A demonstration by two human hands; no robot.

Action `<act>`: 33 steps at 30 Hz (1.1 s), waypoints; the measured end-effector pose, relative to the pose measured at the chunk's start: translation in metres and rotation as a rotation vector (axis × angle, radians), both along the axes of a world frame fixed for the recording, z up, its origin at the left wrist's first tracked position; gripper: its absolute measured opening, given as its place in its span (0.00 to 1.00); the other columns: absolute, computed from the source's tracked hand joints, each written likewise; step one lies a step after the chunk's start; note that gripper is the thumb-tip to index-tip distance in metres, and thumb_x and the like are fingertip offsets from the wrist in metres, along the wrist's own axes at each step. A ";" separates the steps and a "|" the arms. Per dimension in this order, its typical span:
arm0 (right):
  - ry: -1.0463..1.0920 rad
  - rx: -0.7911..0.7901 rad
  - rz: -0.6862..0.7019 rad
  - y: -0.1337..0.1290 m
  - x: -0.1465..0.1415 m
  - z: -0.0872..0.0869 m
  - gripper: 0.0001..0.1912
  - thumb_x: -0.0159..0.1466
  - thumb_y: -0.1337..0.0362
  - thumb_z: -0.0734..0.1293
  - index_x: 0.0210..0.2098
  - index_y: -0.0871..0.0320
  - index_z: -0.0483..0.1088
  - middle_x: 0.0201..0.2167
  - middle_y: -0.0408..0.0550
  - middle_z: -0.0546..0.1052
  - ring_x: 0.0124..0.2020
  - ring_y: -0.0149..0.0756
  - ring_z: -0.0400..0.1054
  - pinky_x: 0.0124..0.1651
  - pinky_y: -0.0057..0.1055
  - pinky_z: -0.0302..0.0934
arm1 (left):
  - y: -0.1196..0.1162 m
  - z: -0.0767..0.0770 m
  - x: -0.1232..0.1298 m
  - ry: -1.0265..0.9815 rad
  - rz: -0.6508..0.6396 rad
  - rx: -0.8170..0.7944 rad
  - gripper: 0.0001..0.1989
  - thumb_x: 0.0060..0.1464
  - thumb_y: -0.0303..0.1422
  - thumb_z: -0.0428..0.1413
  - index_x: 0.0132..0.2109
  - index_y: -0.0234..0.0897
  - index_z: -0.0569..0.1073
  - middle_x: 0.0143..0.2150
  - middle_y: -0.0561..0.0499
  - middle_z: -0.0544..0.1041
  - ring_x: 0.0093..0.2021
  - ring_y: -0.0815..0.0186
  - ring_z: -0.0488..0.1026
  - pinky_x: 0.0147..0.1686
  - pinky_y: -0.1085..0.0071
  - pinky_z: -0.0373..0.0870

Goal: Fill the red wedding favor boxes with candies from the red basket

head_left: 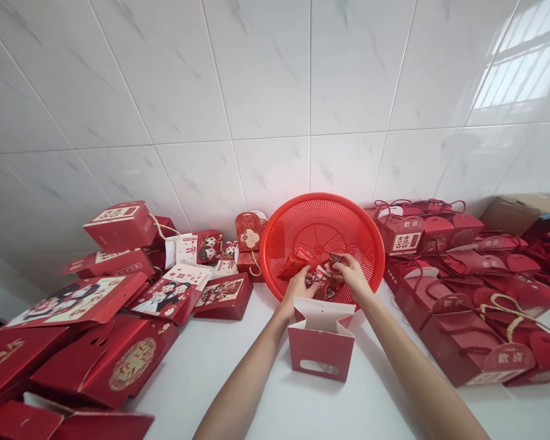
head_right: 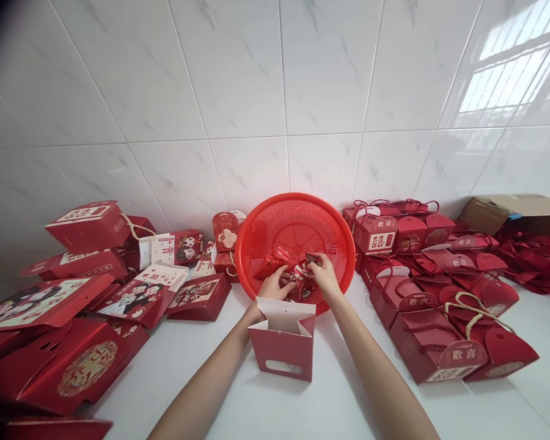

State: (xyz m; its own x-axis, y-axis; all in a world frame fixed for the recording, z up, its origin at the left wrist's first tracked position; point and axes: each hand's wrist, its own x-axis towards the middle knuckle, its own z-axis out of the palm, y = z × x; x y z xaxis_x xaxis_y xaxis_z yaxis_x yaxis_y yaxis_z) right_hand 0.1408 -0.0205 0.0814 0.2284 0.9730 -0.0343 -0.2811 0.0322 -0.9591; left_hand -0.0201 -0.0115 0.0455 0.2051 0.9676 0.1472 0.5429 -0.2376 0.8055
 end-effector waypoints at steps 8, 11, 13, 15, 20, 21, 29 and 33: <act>0.017 -0.005 -0.041 0.000 0.000 0.002 0.12 0.46 0.69 0.66 0.31 0.54 0.66 0.24 0.41 0.77 0.29 0.38 0.76 0.28 0.29 0.69 | -0.006 0.003 0.004 0.059 0.003 0.027 0.32 0.51 0.31 0.62 0.63 0.35 0.67 0.57 0.39 0.75 0.58 0.52 0.71 0.57 0.61 0.66; 0.017 -0.003 -0.050 -0.001 0.001 0.002 0.12 0.46 0.69 0.66 0.32 0.54 0.66 0.25 0.41 0.77 0.29 0.38 0.76 0.29 0.31 0.70 | -0.005 0.006 0.003 0.078 0.033 -0.055 0.35 0.48 0.30 0.64 0.63 0.33 0.66 0.54 0.39 0.77 0.55 0.52 0.73 0.56 0.61 0.67; 0.016 -0.001 -0.045 -0.001 0.001 0.002 0.12 0.46 0.68 0.66 0.32 0.53 0.67 0.25 0.42 0.78 0.29 0.40 0.76 0.29 0.32 0.70 | -0.005 0.007 0.002 0.101 0.068 -0.075 0.35 0.46 0.29 0.65 0.62 0.33 0.68 0.55 0.39 0.77 0.56 0.52 0.73 0.57 0.61 0.66; 0.015 0.001 -0.038 -0.001 0.001 0.001 0.13 0.46 0.68 0.66 0.32 0.54 0.67 0.26 0.42 0.78 0.30 0.40 0.76 0.30 0.32 0.71 | -0.005 0.008 0.001 0.123 0.069 -0.070 0.34 0.44 0.29 0.66 0.60 0.33 0.70 0.54 0.39 0.77 0.56 0.52 0.73 0.57 0.62 0.66; 0.018 0.001 -0.029 -0.001 0.002 0.001 0.12 0.46 0.69 0.65 0.32 0.54 0.67 0.26 0.42 0.78 0.31 0.39 0.76 0.33 0.33 0.71 | -0.005 0.005 0.002 0.086 0.061 -0.059 0.31 0.42 0.24 0.66 0.57 0.33 0.74 0.51 0.41 0.79 0.51 0.54 0.76 0.54 0.63 0.69; 0.019 -0.004 -0.028 -0.001 0.002 0.002 0.12 0.46 0.69 0.65 0.32 0.54 0.67 0.26 0.42 0.78 0.30 0.39 0.76 0.33 0.33 0.71 | -0.004 0.003 0.002 0.046 0.061 -0.056 0.29 0.43 0.23 0.65 0.56 0.33 0.74 0.50 0.41 0.80 0.50 0.55 0.76 0.53 0.63 0.70; 0.029 -0.008 -0.021 -0.005 0.003 0.006 0.11 0.46 0.68 0.65 0.31 0.54 0.67 0.23 0.41 0.77 0.26 0.37 0.75 0.27 0.27 0.66 | 0.004 -0.007 0.006 -0.487 0.122 0.000 0.23 0.50 0.20 0.59 0.54 0.35 0.74 0.54 0.43 0.78 0.55 0.59 0.75 0.56 0.64 0.70; 0.050 -0.015 -0.014 -0.007 0.004 0.008 0.12 0.46 0.68 0.66 0.31 0.54 0.67 0.23 0.41 0.78 0.26 0.37 0.75 0.26 0.27 0.65 | 0.008 -0.001 0.002 -0.651 0.178 -0.032 0.23 0.51 0.24 0.61 0.56 0.36 0.73 0.59 0.42 0.75 0.59 0.59 0.72 0.60 0.64 0.67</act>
State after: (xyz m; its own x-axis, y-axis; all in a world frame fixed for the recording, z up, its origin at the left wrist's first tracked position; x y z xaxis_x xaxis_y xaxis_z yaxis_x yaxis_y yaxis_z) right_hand 0.1449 -0.0277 0.0895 0.2400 0.9689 -0.0603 -0.3287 0.0227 -0.9441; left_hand -0.0177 -0.0033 0.0447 -0.0788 0.9844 0.1576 -0.0268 -0.1601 0.9867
